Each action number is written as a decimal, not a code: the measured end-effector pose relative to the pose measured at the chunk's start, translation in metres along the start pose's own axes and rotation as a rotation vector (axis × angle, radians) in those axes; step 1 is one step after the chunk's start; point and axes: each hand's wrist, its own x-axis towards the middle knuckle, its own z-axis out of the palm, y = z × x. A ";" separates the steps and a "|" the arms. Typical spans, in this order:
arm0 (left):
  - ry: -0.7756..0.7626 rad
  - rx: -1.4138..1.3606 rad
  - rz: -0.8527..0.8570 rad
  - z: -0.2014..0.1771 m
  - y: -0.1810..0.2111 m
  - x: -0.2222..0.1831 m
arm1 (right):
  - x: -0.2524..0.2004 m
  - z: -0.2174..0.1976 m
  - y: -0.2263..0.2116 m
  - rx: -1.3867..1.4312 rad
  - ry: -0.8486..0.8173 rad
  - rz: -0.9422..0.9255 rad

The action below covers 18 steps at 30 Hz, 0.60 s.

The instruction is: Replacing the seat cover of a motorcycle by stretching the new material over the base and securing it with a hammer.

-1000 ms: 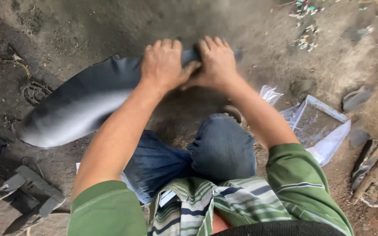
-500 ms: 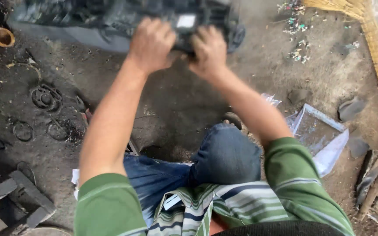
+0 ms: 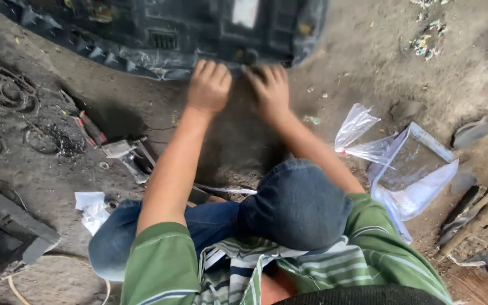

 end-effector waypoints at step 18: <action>-0.248 0.063 -0.339 -0.010 0.026 -0.053 | -0.029 0.092 -0.028 0.936 0.028 1.481</action>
